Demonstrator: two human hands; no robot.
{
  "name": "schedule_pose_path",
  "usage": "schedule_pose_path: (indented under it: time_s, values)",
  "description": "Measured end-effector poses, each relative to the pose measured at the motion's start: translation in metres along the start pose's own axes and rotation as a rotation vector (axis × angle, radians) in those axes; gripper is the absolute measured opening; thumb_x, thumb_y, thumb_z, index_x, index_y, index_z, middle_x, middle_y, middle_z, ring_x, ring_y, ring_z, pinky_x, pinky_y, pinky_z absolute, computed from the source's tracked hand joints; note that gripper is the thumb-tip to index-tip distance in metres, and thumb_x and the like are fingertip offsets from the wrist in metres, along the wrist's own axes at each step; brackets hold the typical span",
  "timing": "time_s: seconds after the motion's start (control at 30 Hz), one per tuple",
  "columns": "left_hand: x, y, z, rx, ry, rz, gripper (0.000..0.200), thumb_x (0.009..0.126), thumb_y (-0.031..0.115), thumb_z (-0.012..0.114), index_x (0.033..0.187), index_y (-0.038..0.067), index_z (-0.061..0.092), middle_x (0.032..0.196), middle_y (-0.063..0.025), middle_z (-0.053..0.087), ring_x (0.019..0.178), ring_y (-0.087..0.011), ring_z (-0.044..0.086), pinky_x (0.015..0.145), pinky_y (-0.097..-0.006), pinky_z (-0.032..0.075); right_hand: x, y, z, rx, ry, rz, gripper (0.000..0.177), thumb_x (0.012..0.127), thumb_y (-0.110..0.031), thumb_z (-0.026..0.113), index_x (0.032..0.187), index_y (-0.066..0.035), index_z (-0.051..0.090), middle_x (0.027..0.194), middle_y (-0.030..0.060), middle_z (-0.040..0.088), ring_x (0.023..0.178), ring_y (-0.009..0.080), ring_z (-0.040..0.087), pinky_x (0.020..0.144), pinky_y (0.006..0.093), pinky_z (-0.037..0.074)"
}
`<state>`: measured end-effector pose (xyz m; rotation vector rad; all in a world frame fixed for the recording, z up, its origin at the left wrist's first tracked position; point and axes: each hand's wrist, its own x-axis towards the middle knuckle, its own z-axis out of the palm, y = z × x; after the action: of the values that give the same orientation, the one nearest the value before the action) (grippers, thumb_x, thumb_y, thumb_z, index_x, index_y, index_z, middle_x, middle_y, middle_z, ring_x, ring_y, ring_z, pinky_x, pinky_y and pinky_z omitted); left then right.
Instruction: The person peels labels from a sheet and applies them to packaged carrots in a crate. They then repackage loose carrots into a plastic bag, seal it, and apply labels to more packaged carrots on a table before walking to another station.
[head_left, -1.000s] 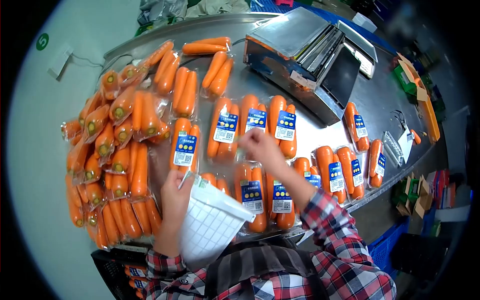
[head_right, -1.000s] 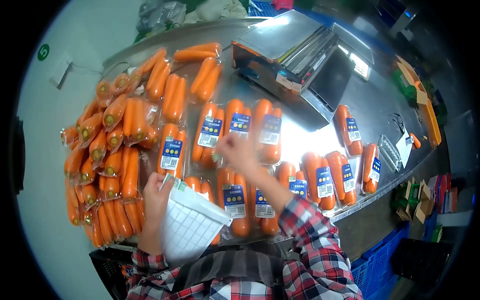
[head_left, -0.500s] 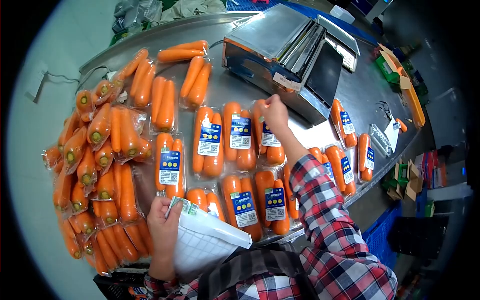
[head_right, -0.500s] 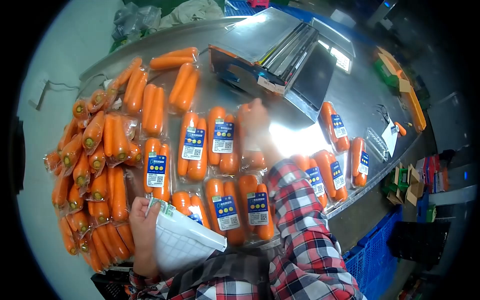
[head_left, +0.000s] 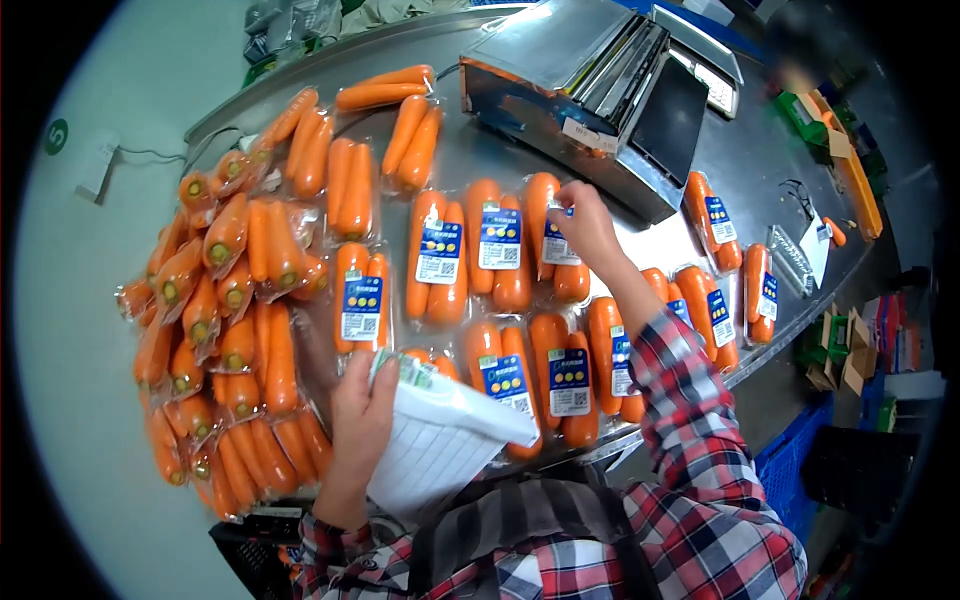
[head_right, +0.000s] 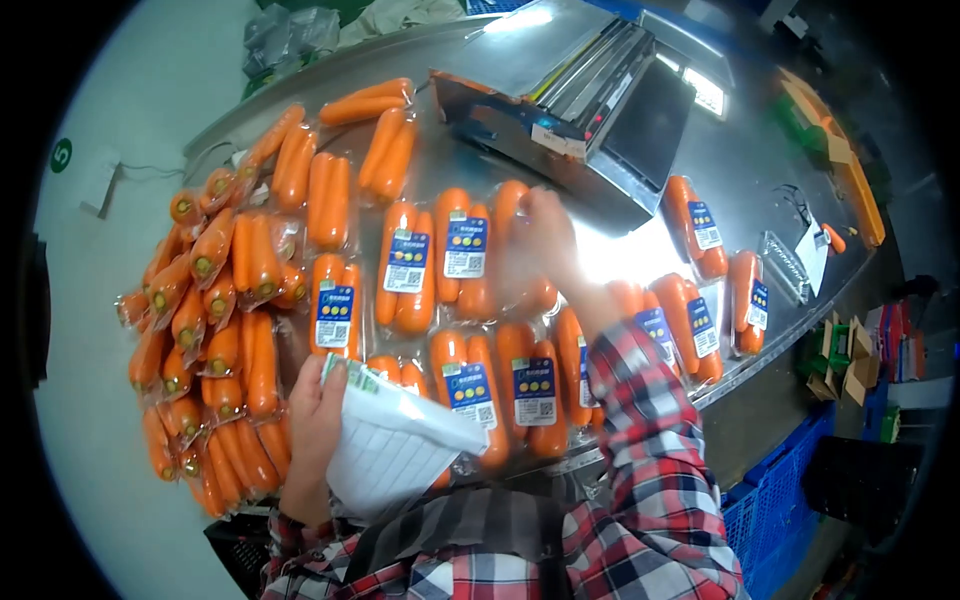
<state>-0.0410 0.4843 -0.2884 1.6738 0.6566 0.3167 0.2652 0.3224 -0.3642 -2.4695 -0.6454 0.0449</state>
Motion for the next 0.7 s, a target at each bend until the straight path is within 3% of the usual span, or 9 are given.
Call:
schedule_pose_path:
  time_s: [0.03, 0.1, 0.13, 0.2, 0.33, 0.53, 0.57, 0.67, 0.7]
  values:
    - [-0.001, 0.003, 0.005, 0.000, -0.011, 0.013, 0.016, 0.092, 0.015, 0.051, 0.089, -0.001, 0.053, 0.072, -0.0019, 0.055, 0.069, -0.0057, 0.049, 0.061, -0.0235, 0.042, -0.029, -0.032, -0.016, -0.015, -0.151, -0.191, 0.013, 0.083, -0.012, 0.060, 0.092, -0.002, 0.059, 0.089, 0.0091, 0.059, 0.082, 0.0205, 0.060, 0.072, 0.0298, 0.048]
    - [-0.007, 0.012, 0.014, -0.009, -0.062, 0.028, 0.016, 0.092, 0.014, 0.051, 0.088, -0.001, 0.053, 0.072, -0.0017, 0.054, 0.069, -0.0060, 0.048, 0.061, -0.0229, 0.041, -0.074, -0.059, -0.028, 0.425, -0.513, -0.098, 0.014, 0.086, -0.015, 0.059, 0.093, -0.004, 0.061, 0.091, 0.0049, 0.062, 0.083, 0.0125, 0.059, 0.074, 0.0272, 0.048]
    - [-0.010, 0.017, 0.017, 0.034, -0.087, 0.052, 0.016, 0.092, 0.014, 0.051, 0.088, -0.001, 0.053, 0.072, -0.0016, 0.054, 0.069, -0.0059, 0.047, 0.061, -0.0228, 0.041, -0.101, -0.071, -0.034, 0.559, -0.524, -0.298, 0.019, 0.086, -0.017, 0.060, 0.100, -0.005, 0.060, 0.091, 0.0045, 0.062, 0.084, 0.0136, 0.060, 0.076, 0.0271, 0.049]
    - [-0.016, 0.021, 0.025, 0.099, -0.173, 0.115, 0.015, 0.092, 0.013, 0.050, 0.088, -0.001, 0.053, 0.072, -0.0013, 0.053, 0.069, -0.0057, 0.047, 0.061, -0.0226, 0.041, -0.142, -0.101, -0.059, 0.779, -0.628, -0.225, 0.033, 0.082, -0.021, 0.066, 0.108, -0.004, 0.053, 0.091, 0.0056, 0.060, 0.085, 0.0149, 0.059, 0.075, 0.0275, 0.049]
    - [-0.036, 0.027, 0.047, 0.024, -0.300, 0.226, 0.013, 0.091, 0.011, 0.051, 0.086, -0.001, 0.053, 0.071, -0.0012, 0.050, 0.068, -0.0053, 0.044, 0.060, -0.0226, 0.039, -0.186, -0.097, -0.078, 0.708, -0.479, -0.287, 0.018, 0.080, -0.015, 0.067, 0.087, -0.004, 0.054, 0.082, 0.0070, 0.054, 0.077, 0.0177, 0.057, 0.064, 0.0300, 0.046]
    - [-0.049, 0.015, 0.086, 0.082, -0.452, 0.214, 0.024, 0.095, 0.019, 0.044, 0.083, 0.000, 0.050, 0.068, -0.0006, 0.044, 0.067, -0.0067, 0.040, 0.059, -0.0234, 0.035, -0.242, -0.061, -0.088, 0.260, 0.136, -0.592, 0.011, 0.076, -0.007, 0.066, 0.082, -0.005, 0.057, 0.075, 0.0078, 0.052, 0.073, 0.0234, 0.055, 0.062, 0.0329, 0.045]
    - [-0.050, 0.013, 0.094, 0.046, -0.470, 0.157, 0.024, 0.095, 0.019, 0.044, 0.083, 0.000, 0.050, 0.068, -0.0004, 0.044, 0.067, -0.0066, 0.039, 0.059, -0.0232, 0.035, -0.249, -0.055, -0.089, 0.261, 0.121, -0.601, 0.009, 0.076, -0.005, 0.064, 0.082, -0.006, 0.058, 0.075, 0.0069, 0.053, 0.075, 0.0228, 0.056, 0.064, 0.0327, 0.045]
    - [-0.048, 0.006, 0.114, 0.033, -0.463, 0.104, 0.025, 0.096, 0.020, 0.044, 0.081, 0.001, 0.050, 0.067, 0.0014, 0.044, 0.067, -0.0045, 0.040, 0.059, -0.0211, 0.035, -0.251, -0.034, -0.106, 0.459, 0.178, -0.414, 0.005, 0.079, -0.005, 0.062, 0.082, -0.006, 0.058, 0.078, 0.0071, 0.056, 0.074, 0.0235, 0.057, 0.065, 0.0307, 0.047]
    - [-0.048, 0.013, 0.120, 0.025, -0.444, 0.093, 0.025, 0.096, 0.020, 0.044, 0.080, 0.001, 0.050, 0.068, 0.0020, 0.044, 0.067, -0.0040, 0.040, 0.059, -0.0205, 0.035, -0.246, -0.018, -0.114, 0.615, 0.164, -0.027, 0.003, 0.083, -0.008, 0.060, 0.083, -0.006, 0.059, 0.080, 0.0060, 0.060, 0.074, 0.0184, 0.059, 0.066, 0.0265, 0.047]
